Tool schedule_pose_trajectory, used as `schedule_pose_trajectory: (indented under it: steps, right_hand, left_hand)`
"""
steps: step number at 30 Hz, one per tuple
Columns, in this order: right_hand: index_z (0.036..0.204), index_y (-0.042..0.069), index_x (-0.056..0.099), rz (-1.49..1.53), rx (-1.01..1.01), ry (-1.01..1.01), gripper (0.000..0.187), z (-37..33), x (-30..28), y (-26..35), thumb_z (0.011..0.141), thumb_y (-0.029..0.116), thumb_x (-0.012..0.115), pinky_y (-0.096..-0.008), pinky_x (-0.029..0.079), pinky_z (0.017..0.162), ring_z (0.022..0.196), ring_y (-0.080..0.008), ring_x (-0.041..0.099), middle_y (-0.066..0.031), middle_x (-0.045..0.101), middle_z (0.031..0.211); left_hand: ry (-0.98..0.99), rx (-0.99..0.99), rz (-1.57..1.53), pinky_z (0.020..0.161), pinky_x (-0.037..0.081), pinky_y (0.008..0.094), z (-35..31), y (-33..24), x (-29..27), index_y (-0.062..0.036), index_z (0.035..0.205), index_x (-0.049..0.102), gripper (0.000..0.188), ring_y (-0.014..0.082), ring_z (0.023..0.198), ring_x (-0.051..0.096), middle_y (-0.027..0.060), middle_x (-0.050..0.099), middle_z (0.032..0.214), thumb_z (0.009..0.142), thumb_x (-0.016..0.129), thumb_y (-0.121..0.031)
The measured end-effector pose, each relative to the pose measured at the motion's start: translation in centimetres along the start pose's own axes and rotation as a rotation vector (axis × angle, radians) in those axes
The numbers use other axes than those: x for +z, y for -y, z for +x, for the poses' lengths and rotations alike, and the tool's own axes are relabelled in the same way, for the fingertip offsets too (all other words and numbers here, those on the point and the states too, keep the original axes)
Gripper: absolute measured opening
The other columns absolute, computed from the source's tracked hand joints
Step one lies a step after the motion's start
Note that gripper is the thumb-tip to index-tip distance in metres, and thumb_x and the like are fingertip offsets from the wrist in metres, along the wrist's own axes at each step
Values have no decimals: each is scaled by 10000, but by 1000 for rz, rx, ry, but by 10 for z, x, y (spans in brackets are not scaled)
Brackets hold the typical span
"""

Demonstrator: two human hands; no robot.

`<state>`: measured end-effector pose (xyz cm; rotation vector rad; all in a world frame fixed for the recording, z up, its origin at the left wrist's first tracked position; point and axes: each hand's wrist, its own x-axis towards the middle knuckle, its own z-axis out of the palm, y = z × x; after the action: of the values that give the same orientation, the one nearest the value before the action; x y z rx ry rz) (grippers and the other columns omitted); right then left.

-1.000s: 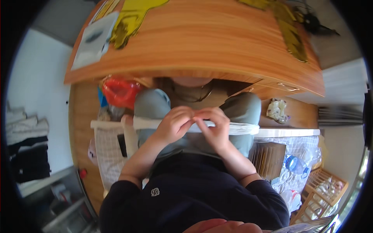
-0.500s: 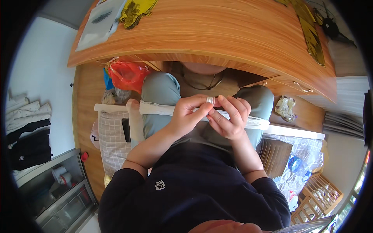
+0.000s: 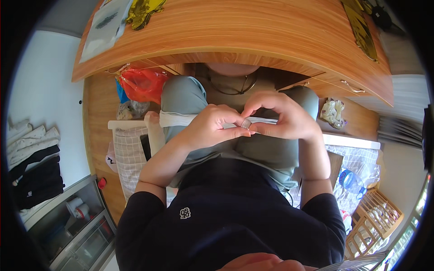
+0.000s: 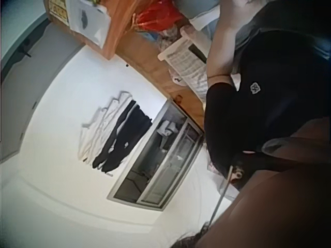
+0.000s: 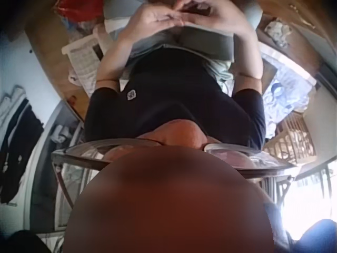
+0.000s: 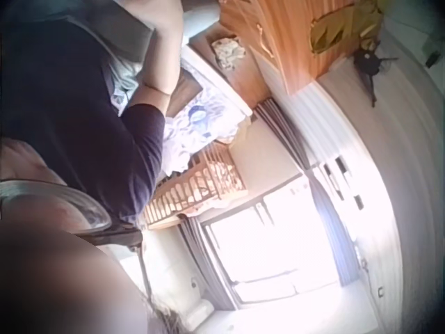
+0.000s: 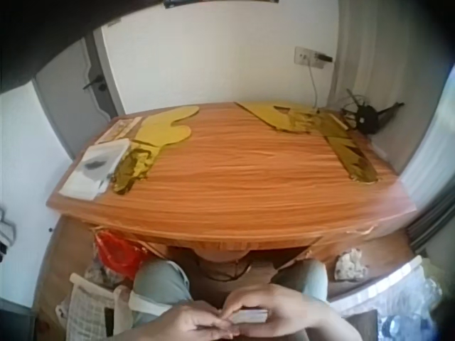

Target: The person is assembling products by tying strings and attaching small white plastic components together.

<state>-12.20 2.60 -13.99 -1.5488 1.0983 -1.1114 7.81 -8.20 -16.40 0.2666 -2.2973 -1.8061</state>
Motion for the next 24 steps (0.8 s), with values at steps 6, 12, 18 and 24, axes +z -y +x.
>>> schedule_pose_trajectory:
  steps: [6,12,18,24]
  right_hand:
    - [938,27,621,-49,-25,131,192,10,-12,4,764,32,702,-295,483,792,860,-174,592,-46,621,891]
    - [895,35,602,5,-28,161,185,12,-7,-1,743,25,707,-301,468,761,826,-190,581,-51,607,863]
    - [830,45,570,51,-36,189,199,10,-7,-2,708,27,726,-302,442,707,770,-210,561,-55,589,821]
    - [850,51,577,162,42,192,186,0,-11,2,728,5,710,-268,438,693,743,-152,546,-26,587,821]
  left_hand:
    - [28,-34,0,669,516,289,2,-6,-1,-9,841,688,107,200,759,683,85,682,828,799,753,-83]
    - [60,-22,34,691,508,297,-1,-7,0,-6,815,663,128,201,787,670,82,677,843,787,764,-80]
    - [84,40,-48,696,511,311,0,-8,3,-25,946,689,139,220,787,673,86,692,830,846,703,-120]
    - [110,-13,-145,735,525,286,1,-12,5,-12,956,676,117,202,827,691,77,711,876,865,677,-86]
